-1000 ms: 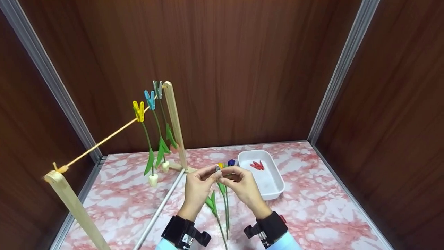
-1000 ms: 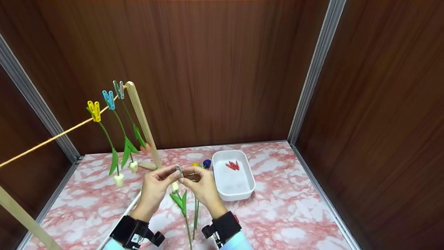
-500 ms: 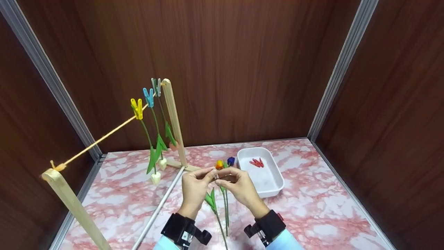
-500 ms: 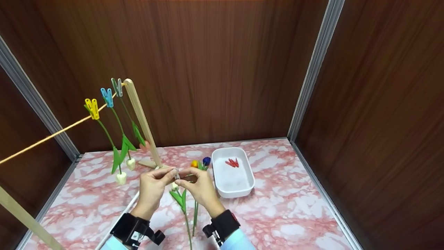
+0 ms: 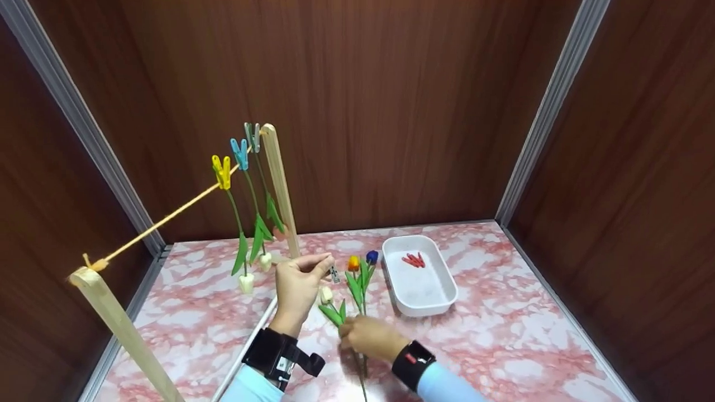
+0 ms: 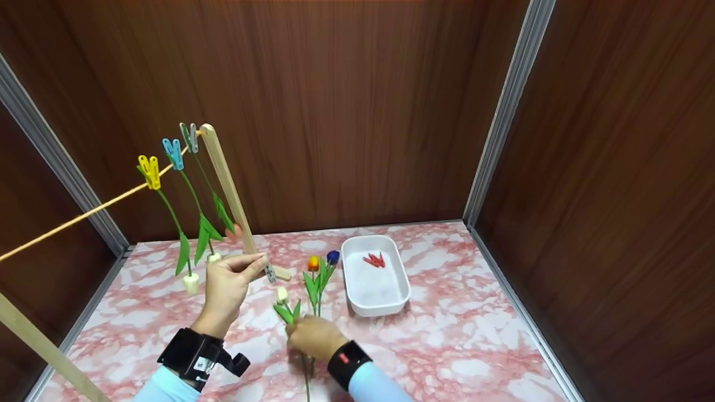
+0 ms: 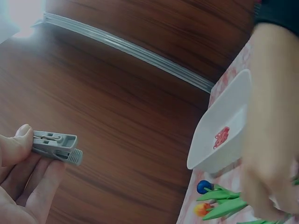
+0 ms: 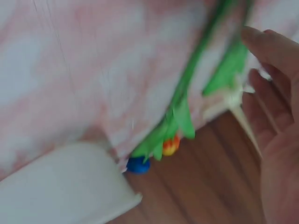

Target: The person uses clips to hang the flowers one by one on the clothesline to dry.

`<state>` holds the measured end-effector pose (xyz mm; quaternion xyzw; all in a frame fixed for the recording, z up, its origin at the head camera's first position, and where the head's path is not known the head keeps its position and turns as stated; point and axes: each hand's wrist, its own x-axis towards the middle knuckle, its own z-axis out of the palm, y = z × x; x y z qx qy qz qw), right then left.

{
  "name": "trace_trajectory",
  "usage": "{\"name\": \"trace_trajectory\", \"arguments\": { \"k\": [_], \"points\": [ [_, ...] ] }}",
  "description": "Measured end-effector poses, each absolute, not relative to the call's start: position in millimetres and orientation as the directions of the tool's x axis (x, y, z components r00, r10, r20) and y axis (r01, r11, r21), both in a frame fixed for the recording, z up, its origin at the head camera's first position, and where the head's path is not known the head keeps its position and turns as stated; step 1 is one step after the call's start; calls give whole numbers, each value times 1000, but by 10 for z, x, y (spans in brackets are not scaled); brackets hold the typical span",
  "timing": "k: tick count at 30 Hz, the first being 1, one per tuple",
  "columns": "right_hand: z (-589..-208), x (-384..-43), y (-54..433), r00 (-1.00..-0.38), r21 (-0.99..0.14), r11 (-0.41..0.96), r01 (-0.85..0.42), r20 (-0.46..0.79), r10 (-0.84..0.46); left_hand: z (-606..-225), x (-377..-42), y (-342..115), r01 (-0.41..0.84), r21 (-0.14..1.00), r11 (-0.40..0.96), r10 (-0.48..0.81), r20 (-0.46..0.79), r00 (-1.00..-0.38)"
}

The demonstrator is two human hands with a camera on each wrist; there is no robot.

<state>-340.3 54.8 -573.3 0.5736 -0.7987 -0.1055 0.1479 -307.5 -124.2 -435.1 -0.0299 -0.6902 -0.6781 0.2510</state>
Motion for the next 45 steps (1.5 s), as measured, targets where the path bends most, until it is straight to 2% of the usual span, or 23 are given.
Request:
{"name": "trace_trajectory", "arguments": {
  "k": [2,10,17,20,24,28,34,39,42,45],
  "points": [
    [-5822,-3376,487,-241,419,268,-868,118,-963,-4348,-3061,-1254,379,922,79,-295,384,-875],
    [-5871,-3391,337,-198,554,206,-806,75,-977,-4369,-3054,-1318,383,921,64,-304,384,-872],
    [-5919,-3399,348,-143,591,147,-793,54,-988,-4329,-3016,-1293,356,931,85,-303,364,-881],
    [-5912,-3412,342,-110,566,128,-814,66,-992,-4228,-2963,-1269,340,935,101,-300,355,-886],
    [-5852,-3447,341,-80,466,141,-874,148,-986,-4125,-2918,-1260,326,939,109,-287,344,-894],
    [-5718,-3497,368,-114,274,197,-941,289,-950,-4155,-2987,-1295,326,938,118,-282,347,-895],
    [-5480,-3606,441,-234,-104,210,-972,426,-874,-4137,-3086,-1352,341,930,140,-268,367,-891],
    [-5345,-3672,507,-376,-389,192,-901,480,-793,-4009,-3127,-1362,363,922,134,-233,385,-893],
    [-5268,-3688,526,-456,-490,206,-847,470,-756,-3906,-3148,-1357,379,915,136,-217,400,-890],
    [-5192,-3716,530,-485,-517,209,-830,484,-728,-3784,-3168,-1348,399,902,167,-206,427,-880]
  ]
}}
